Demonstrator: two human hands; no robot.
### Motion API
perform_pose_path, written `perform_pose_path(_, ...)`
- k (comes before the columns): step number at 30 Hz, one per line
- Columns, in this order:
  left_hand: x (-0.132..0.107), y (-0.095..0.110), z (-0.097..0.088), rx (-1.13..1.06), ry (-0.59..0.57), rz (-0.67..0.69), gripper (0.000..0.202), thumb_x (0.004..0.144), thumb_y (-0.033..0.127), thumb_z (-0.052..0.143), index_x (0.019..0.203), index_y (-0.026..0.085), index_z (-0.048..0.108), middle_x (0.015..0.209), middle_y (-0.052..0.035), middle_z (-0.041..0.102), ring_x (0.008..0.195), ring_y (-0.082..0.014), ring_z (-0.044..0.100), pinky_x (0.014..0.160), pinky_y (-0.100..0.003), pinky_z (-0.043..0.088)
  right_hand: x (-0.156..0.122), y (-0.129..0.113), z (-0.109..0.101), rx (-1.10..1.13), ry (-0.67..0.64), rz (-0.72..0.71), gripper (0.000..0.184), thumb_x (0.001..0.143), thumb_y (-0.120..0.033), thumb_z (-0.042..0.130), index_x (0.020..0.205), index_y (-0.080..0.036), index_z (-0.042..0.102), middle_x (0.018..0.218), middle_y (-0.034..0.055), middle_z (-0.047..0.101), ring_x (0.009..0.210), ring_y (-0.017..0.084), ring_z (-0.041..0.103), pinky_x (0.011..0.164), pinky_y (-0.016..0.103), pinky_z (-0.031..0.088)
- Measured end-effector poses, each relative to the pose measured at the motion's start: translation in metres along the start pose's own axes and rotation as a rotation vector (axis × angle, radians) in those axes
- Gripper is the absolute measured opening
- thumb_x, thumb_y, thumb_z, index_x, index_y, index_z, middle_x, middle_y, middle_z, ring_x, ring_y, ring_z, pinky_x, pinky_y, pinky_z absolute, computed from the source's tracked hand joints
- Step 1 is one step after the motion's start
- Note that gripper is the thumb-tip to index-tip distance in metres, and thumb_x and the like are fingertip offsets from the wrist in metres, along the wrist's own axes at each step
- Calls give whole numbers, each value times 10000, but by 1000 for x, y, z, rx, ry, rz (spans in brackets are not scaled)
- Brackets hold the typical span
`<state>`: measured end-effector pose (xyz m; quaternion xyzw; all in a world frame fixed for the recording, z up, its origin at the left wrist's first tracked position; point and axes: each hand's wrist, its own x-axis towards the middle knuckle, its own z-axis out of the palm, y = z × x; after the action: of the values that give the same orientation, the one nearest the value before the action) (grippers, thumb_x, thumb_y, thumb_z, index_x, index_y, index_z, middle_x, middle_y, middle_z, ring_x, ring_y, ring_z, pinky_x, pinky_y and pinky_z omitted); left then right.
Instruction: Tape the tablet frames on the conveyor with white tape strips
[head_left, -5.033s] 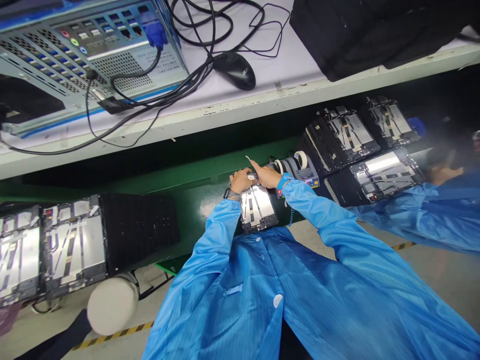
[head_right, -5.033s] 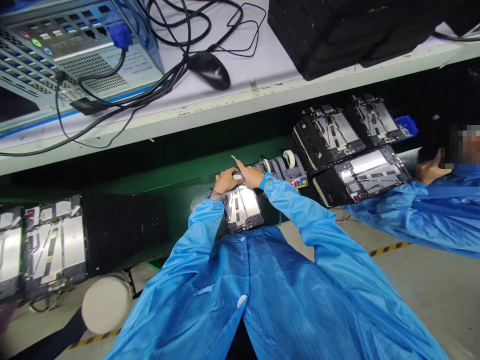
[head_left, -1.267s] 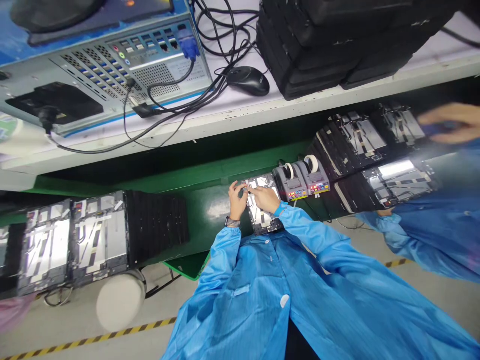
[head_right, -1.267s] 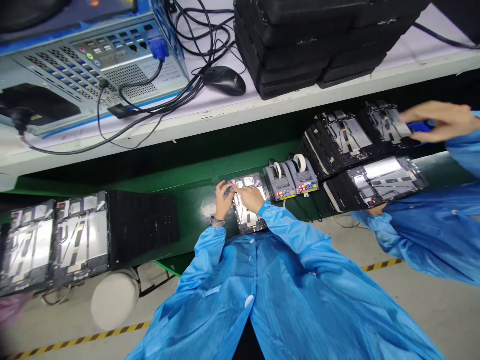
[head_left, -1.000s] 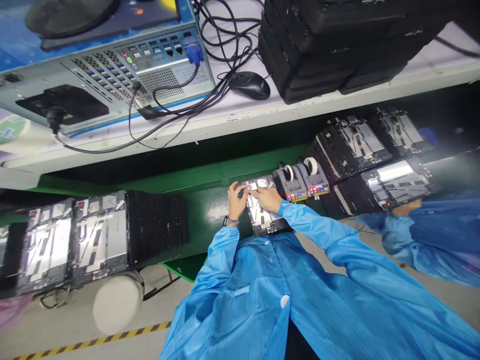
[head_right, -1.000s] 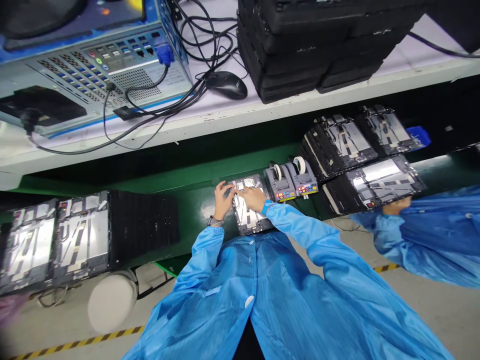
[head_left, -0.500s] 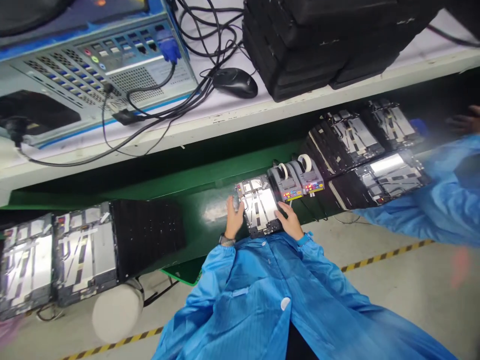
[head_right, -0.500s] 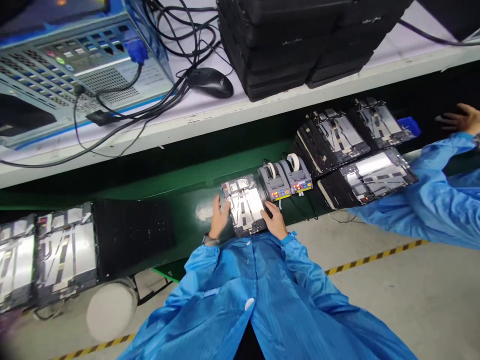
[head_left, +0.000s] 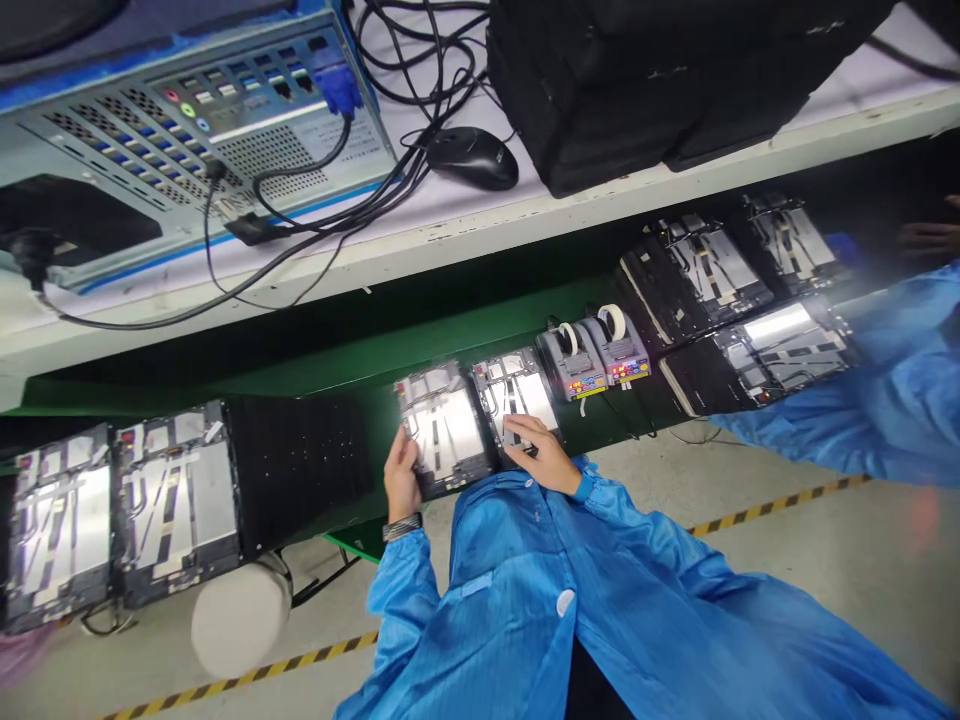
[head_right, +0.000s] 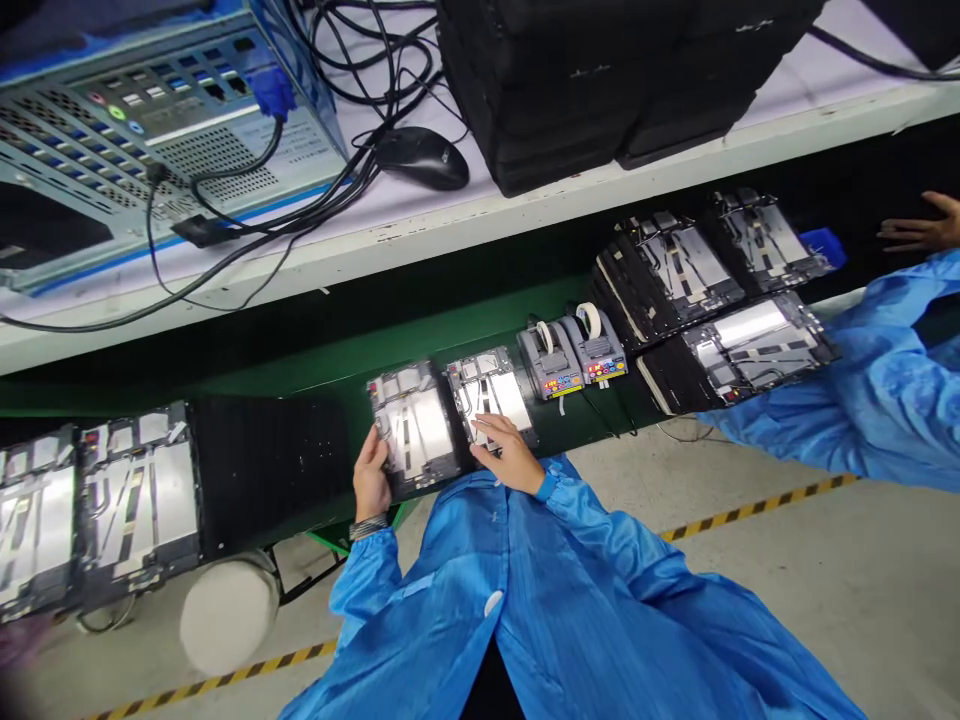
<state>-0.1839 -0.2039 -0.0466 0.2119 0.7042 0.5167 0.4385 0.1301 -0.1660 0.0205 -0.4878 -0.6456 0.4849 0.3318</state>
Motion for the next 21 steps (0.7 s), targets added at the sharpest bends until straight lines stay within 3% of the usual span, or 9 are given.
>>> perform_pose_path(3, 30, -31, -45, 1, 123, -100, 558, 839, 327, 694, 1393, 346, 638, 1320, -3, 724, 1286, -234, 653, 1140, -498, 497, -7, 39, -30, 125, 350, 243, 334, 965, -476, 584, 1064, -218, 771, 1036, 92, 768, 1011, 248, 713, 979, 428, 553)
perform_pose_path(5, 45, -52, -58, 6, 156, -148, 584, 808, 297, 694, 1387, 351, 640, 1242, -15, 755, 1252, -253, 671, 1094, -530, 525, -12, 79, -58, 151, 636, 439, 378, 903, -531, 599, 962, -189, 750, 865, 88, 750, 838, 240, 711, 845, 413, 581)
perform_pose_path(7, 55, -67, -59, 73, 161, -157, 604, 797, 294, 682, 1397, 338, 630, 1176, -30, 766, 1210, -253, 689, 1055, -520, 547, -12, 116, -81, 163, 753, 587, 383, 795, -545, 691, 900, -179, 733, 872, 100, 750, 874, 254, 701, 857, 420, 567)
perform_pose_path(11, 68, -70, -52, 321, 179, -86, 580, 794, 346, 683, 1368, 273, 646, 1062, -51, 741, 1093, -258, 712, 1026, -531, 547, 2, 160, -95, 319, 673, 653, 435, 592, -507, 854, 867, -198, 721, 937, 87, 763, 1004, 246, 679, 963, 395, 510)
perform_pose_path(16, 78, -46, -33, 605, 382, 165, 467, 815, 354, 644, 1238, 162, 688, 1180, -129, 662, 1180, -293, 634, 1110, -541, 461, 3, 169, -88, 394, 588, 670, 505, 502, -572, 877, 807, -199, 727, 760, 34, 708, 784, 193, 644, 780, 336, 501)
perform_pose_path(18, 73, -37, -14, 595, 306, 220, 421, 840, 350, 623, 1209, 161, 695, 1224, -142, 654, 1163, -285, 639, 1082, -510, 488, -7, 164, -91, 374, 600, 684, 505, 508, -596, 862, 782, -194, 726, 693, 19, 665, 688, 170, 593, 695, 320, 474)
perform_pose_path(21, 56, -25, 29, 490, -3, 219, 349, 897, 386, 605, 1183, 215, 711, 1244, -119, 690, 1108, -262, 667, 1020, -466, 532, -16, 144, -104, 312, 582, 669, 483, 568, -622, 835, 762, -192, 726, 631, 5, 617, 623, 154, 535, 634, 310, 436)
